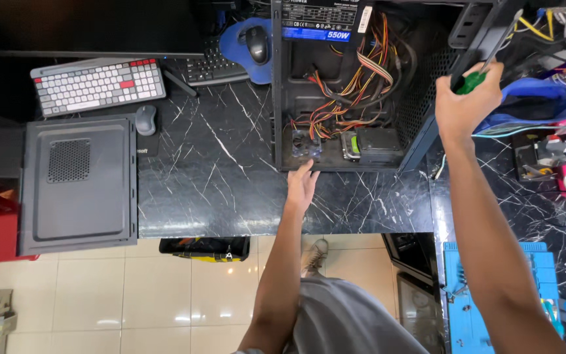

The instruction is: The person uses a screwdriver to remove screws from the side panel of a desktop computer case. They remove the panel, reach inside to adjust internal components and cables, then replace the panel and fasten the screws back in place.

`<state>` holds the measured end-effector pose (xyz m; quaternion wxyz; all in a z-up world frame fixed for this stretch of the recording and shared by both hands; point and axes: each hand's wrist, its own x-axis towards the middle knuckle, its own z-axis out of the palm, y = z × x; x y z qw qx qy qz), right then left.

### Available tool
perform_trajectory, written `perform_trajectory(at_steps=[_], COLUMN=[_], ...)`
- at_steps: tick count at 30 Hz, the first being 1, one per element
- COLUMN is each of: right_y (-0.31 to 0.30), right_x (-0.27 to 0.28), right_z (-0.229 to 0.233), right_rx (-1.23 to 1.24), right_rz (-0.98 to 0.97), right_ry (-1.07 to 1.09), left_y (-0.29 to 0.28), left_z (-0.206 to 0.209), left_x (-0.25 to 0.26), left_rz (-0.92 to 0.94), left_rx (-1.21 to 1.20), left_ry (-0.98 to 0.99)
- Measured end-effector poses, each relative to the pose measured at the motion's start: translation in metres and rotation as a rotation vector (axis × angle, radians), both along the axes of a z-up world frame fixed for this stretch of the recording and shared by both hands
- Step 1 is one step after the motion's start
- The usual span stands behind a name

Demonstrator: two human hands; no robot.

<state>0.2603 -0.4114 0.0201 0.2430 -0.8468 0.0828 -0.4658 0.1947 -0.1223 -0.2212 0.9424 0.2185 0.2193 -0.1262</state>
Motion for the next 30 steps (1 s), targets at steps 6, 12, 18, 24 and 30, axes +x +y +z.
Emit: perform_trajectory(at_steps=[6, 12, 18, 24, 30], right_y=[-0.006, -0.008, -0.008, -0.006, -0.006], right_x=[0.022, 0.034, 0.038, 0.037, 0.029], right_z=[0.001, 0.004, 0.005, 0.009, 0.012], right_rx=[-0.024, -0.046, -0.039, -0.026, 0.035], right_rz=[0.003, -0.008, -0.038, -0.042, -0.095], right_ry=[0.017, 0.029, 0.050, 0.067, 0.141], left_y=[-0.016, -0.025, -0.021, -0.015, -0.012], left_z=[-0.010, -0.053, -0.037, -0.013, 0.002], left_x=[0.031, 0.034, 0.032, 0.031, 0.018], left_rz=[-0.132, -0.138, -0.108, -0.157, -0.170], left_rx=[0.164, -0.004, 0.049, 0.130, 0.361], left_ry=[0.282, 0.072, 0.004, 0.115, 0.228])
